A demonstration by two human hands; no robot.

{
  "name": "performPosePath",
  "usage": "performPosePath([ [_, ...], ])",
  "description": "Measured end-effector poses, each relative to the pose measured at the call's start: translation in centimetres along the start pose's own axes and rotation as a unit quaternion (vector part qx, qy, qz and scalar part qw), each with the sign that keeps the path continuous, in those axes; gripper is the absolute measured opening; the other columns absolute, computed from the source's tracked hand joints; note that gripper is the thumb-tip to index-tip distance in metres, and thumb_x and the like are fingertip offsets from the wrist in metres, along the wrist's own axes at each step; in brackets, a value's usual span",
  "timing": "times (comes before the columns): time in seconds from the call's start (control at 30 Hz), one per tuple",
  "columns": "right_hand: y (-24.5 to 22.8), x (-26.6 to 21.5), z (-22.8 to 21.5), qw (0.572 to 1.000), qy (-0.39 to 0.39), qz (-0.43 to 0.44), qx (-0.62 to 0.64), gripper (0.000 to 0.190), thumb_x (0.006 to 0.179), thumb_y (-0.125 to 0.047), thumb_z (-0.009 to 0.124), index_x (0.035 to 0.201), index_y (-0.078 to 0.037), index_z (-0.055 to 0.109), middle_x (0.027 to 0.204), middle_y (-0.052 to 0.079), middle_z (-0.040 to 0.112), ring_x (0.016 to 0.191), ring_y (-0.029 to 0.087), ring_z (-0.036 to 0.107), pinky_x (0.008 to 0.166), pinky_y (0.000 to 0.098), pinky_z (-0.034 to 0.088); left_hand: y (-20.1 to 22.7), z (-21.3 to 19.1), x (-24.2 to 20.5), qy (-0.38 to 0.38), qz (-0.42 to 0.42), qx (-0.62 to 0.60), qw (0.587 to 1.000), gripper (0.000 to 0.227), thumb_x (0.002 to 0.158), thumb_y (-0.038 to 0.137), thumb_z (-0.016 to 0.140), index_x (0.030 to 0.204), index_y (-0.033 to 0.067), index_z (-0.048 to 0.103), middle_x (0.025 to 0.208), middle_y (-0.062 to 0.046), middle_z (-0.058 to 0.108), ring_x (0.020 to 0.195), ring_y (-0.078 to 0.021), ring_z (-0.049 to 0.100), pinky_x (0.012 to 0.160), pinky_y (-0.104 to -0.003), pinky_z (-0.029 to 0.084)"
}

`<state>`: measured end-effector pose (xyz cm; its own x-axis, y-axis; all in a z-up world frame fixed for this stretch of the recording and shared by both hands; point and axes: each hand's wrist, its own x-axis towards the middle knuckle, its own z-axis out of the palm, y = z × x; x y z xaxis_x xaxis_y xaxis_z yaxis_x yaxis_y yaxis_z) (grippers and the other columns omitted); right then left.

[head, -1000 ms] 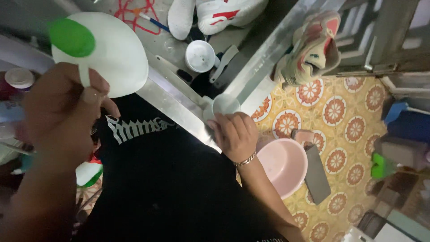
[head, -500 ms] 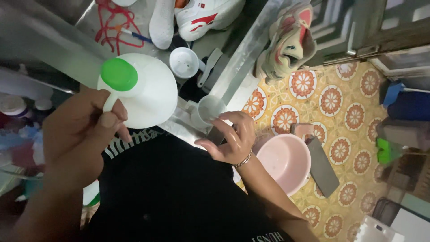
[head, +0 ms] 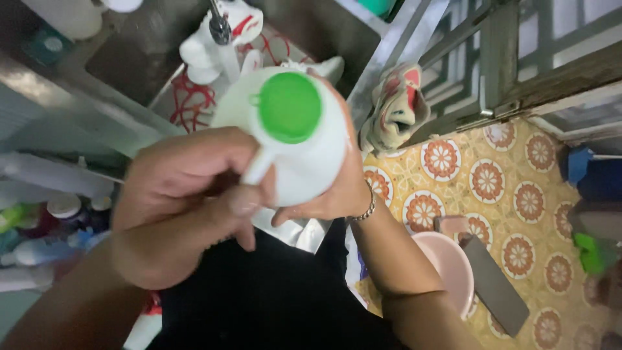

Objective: The person washes several pairs of sneakers in a sink using a sprayer, applies liquid cleaner from bottles, rubs their hands together with soap, and applies a substance to a white sneaker using a brush.

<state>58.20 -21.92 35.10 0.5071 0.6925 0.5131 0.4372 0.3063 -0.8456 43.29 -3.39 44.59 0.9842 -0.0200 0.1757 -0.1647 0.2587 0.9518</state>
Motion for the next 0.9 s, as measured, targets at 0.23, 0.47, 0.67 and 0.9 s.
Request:
performPosePath([
  [0.23,-1.9,-2.7,-4.5,0.990,0.015,-0.013,-0.140,0.128,0.053,-0.036,0.103,0.157,-0.007,0.035,0.150,0.012,0.053,0.141,0.026,0.054,0.125,0.0417,0.041,1.3,1.6,4.7,-0.021,0.215,0.316,0.924,0.026,0.103,0.022,0.065,0.116,-0.0004,0.065,0.102,-0.007,0.066,0.084,-0.0124,0.066,0.070,-0.025,0.055],
  [0.47,-5.5,-10.6,-8.5,0.975,-0.014,0.163,-0.152,0.130,0.039,-0.036,0.100,0.152,-0.004,0.043,0.144,0.014,0.061,0.133,0.026,0.062,0.117,0.0432,0.049,-0.3,3.2,6.6,-0.170,0.416,0.515,0.730,0.031,0.089,0.018,0.067,0.117,0.0028,0.067,0.119,-0.010,0.065,0.103,-0.0230,0.065,0.084,-0.037,0.053],
  [0.67,-7.1,-16.5,-8.1,0.925,-0.013,0.379,-0.022,0.128,0.038,-0.036,0.102,0.149,-0.003,0.047,0.135,0.014,0.067,0.123,0.025,0.067,0.108,0.0421,0.055,-7.1,4.4,6.8,-0.318,0.431,0.435,0.724,0.035,0.096,0.021,0.063,0.126,0.0030,0.066,0.113,-0.005,0.065,0.095,-0.0191,0.061,0.079,-0.035,0.048],
  [0.9,-6.1,-17.6,-7.1,0.935,0.041,0.295,-0.194,0.118,0.042,-0.035,0.100,0.145,-0.003,0.050,0.135,0.012,0.066,0.125,0.024,0.067,0.109,0.0397,0.053,-9.7,7.4,5.5,-0.165,0.256,0.457,0.836,0.022,0.093,0.023,0.065,0.109,0.0068,0.065,0.097,-0.006,0.062,0.092,-0.0271,0.066,0.081,-0.042,0.051],
])
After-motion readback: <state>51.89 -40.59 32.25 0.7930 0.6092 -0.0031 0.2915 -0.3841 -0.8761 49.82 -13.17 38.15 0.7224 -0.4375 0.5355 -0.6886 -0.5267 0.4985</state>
